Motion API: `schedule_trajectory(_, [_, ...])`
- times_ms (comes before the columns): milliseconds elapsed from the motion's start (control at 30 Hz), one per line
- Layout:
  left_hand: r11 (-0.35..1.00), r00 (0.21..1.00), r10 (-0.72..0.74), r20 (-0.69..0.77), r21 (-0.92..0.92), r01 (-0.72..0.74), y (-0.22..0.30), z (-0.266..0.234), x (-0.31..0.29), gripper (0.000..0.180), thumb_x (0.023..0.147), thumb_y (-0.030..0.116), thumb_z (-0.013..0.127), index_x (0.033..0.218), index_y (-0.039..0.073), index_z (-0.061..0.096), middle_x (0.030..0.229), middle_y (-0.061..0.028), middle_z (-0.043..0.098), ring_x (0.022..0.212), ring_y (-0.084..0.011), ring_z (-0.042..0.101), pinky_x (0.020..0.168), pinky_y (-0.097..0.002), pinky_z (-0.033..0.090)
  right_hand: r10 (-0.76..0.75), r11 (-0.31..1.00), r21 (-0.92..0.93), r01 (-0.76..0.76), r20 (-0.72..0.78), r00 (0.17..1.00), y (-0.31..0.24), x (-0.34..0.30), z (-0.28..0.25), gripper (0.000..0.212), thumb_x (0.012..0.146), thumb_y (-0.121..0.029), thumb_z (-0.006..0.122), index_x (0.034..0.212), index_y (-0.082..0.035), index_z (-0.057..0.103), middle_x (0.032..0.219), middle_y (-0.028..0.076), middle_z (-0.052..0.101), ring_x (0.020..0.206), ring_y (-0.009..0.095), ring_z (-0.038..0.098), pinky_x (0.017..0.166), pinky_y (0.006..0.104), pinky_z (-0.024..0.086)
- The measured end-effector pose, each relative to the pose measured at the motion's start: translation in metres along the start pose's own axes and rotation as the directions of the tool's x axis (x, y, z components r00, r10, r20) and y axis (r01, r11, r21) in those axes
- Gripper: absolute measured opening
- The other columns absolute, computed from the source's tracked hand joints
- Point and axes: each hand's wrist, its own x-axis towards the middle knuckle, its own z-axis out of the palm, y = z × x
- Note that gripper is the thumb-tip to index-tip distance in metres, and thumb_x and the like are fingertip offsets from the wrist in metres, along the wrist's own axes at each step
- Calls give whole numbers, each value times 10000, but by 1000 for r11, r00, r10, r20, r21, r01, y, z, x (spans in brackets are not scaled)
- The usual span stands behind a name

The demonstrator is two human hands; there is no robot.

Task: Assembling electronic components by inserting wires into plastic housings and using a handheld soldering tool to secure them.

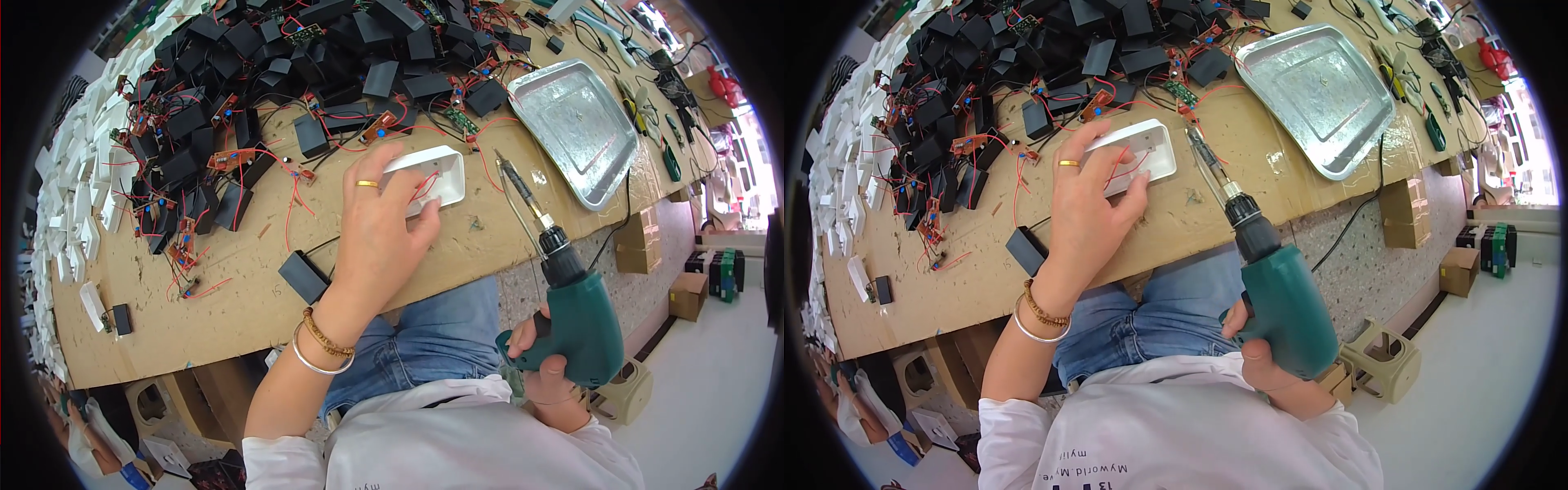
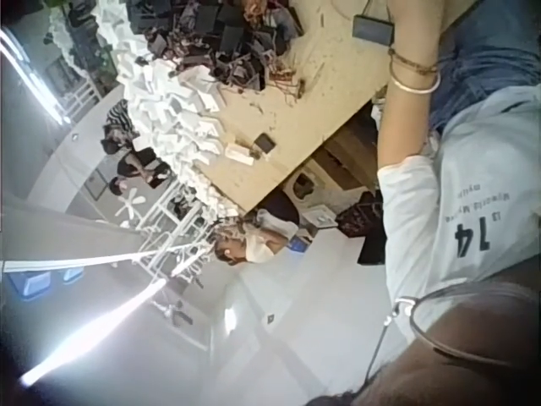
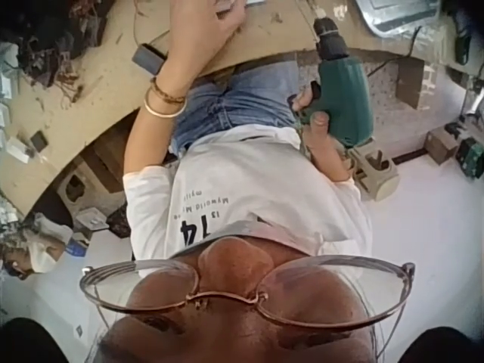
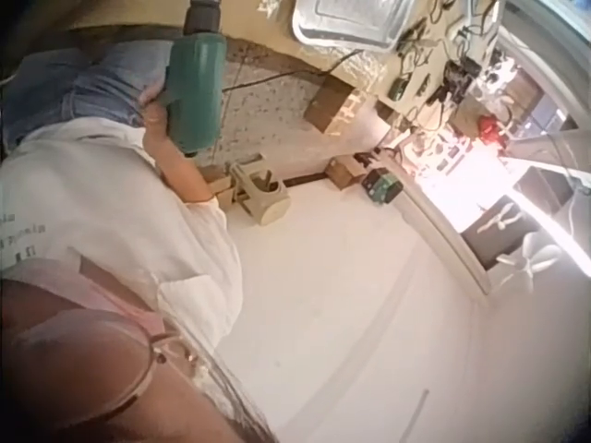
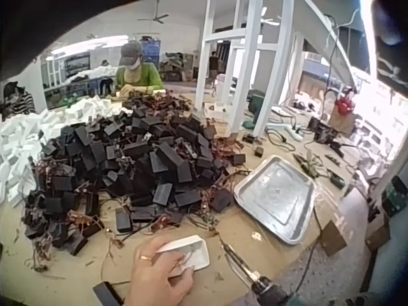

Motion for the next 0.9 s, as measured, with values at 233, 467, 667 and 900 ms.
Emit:
schedule_trajectory(233, [996,996,64,61,62,-68,2,1,-1,277,717,59,713,928,7,541,1265,-187,434,1150,-390,437,930,-435,428,-16,1000,0,16,4,1000,4,1,-3,828,720,-621,680,1248,-29,441,761,28,538,662,141,545,651,308,446])
schedule_trajectory(467, [994,997,66,27,85,-68,1,5,0,175,729,24,685,849,-12,562,1236,-193,458,1111,-395,453,897,-435,441,-29,986,-163,46,106,994,12,14,-1,494,838,-422,653,1048,3,514,728,37,557,608,119,522,564,261,425])
schedule_trajectory(667, [977,994,110,24,179,-112,4,6,0,121,732,17,681,809,-8,591,1208,-173,492,1093,-370,472,862,-411,462,3,997,-73,-1,31,1000,8,23,6,322,845,-316,695,861,-11,592,702,24,573,593,107,523,545,250,420])
schedule_trajectory(900, [983,995,97,13,153,-98,6,7,0,122,734,5,659,815,-38,579,1187,-192,503,1088,-392,462,876,-433,455,-4,994,-112,9,53,999,11,23,2,401,840,-368,691,932,3,568,704,24,566,586,113,527,541,253,431])
